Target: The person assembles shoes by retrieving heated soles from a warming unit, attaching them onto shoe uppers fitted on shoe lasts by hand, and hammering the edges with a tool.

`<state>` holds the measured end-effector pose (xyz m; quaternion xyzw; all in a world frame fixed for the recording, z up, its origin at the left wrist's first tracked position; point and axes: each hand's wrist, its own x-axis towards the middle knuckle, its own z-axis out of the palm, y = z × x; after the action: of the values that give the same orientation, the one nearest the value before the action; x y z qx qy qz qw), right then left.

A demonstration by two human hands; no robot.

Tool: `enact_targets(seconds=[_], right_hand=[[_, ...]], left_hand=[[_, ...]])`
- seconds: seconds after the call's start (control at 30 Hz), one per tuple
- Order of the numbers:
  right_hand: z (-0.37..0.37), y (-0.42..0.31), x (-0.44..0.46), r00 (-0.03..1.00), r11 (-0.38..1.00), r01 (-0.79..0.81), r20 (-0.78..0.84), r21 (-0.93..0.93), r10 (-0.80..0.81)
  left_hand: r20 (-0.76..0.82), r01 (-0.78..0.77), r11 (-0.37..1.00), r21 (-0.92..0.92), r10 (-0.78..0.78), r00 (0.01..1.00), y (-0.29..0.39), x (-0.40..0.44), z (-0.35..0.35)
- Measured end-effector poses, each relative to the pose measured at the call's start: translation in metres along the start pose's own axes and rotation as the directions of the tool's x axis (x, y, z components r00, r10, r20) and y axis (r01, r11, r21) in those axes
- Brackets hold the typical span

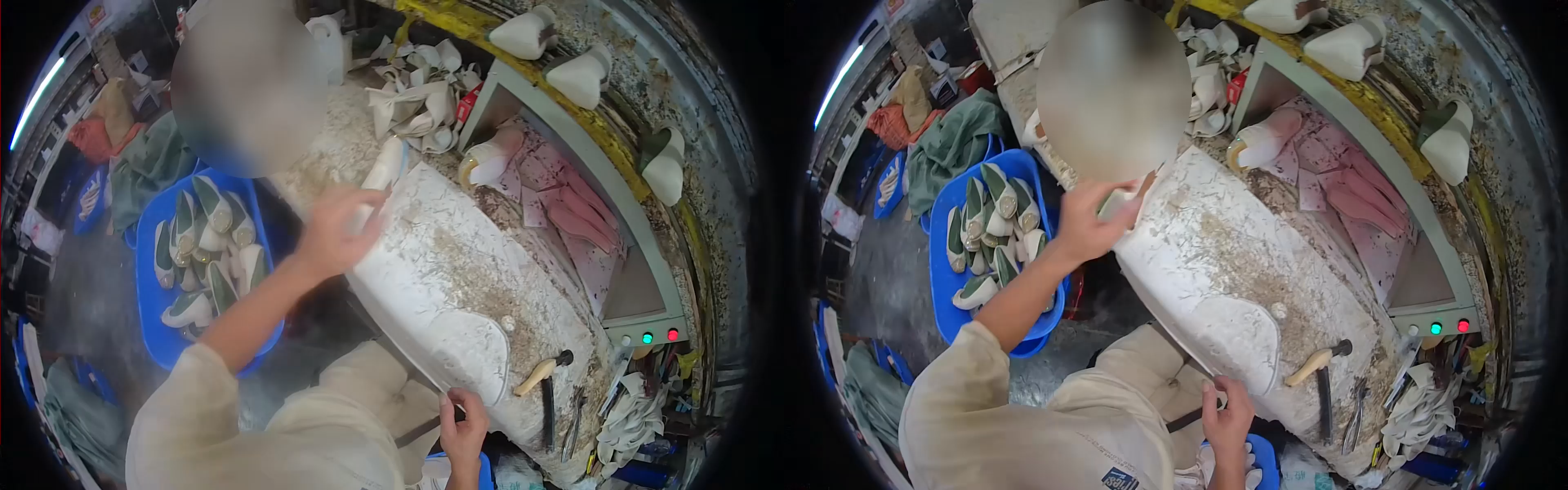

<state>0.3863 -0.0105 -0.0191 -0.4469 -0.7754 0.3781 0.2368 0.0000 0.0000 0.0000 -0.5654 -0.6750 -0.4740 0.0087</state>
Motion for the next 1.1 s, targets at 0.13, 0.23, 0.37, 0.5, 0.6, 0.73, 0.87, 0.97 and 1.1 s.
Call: enact_targets(seconds=[0.13, 0.23, 0.37, 0.5, 0.6, 0.73, 0.87, 0.97, 1.1], right_hand=[[0.001, 0.004, 0.018, 0.994, 0.994, 0.106, -0.025, 0.023, -0.105], [-0.009, 0.006, 0.015, 0.993, 0.993, 0.118, 0.008, -0.017, -0.118], [-0.025, 0.001, -0.001, 0.994, 0.994, 0.103, -0.031, -0.029, -0.104], [-0.042, 0.023, -0.012, 0.951, 0.988, 0.137, -0.271, -0.068, -0.151], [-0.095, 0.063, -0.007, 0.809, 0.925, 0.031, -0.534, -0.379, -0.246], [-0.196, 0.137, 0.013, 0.603, 0.84, -0.262, -0.76, -0.475, -0.241], [-0.232, 0.175, 0.007, 0.797, 0.649, -0.427, -0.601, -0.63, -0.059], [-0.22, 0.214, -0.026, 0.856, 0.696, -0.212, -0.474, -0.686, -0.206], [-0.224, 0.176, -0.025, 0.913, 0.648, -0.231, -0.391, -0.726, -0.113]], left_hand=[[0.068, -0.026, 0.99, 0.139, 0.017, 0.998, 0.041, 0.104, 0.088], [0.075, 0.263, 0.91, 0.319, -0.301, 0.951, 0.04, 0.162, 0.153], [0.261, 0.37, 0.91, 0.187, -0.41, 0.874, -0.002, 0.191, 0.192], [0.328, 0.418, 0.844, -0.337, -0.311, 0.892, 0.045, 0.111, 0.143], [0.326, 0.288, 0.924, -0.252, -0.199, 0.924, 0.079, 0.043, 0.109], [0.522, 0.234, 0.936, -0.263, -0.066, 0.85, 0.102, 0.0, 0.07], [0.67, 0.09, 0.982, -0.167, 0.046, 0.741, 0.099, -0.007, 0.068], [0.613, -0.18, 0.984, -0.007, 0.147, 0.777, 0.076, -0.019, 0.071], [0.543, -0.244, 0.97, -0.012, 0.211, 0.813, 0.126, -0.014, 0.085]])
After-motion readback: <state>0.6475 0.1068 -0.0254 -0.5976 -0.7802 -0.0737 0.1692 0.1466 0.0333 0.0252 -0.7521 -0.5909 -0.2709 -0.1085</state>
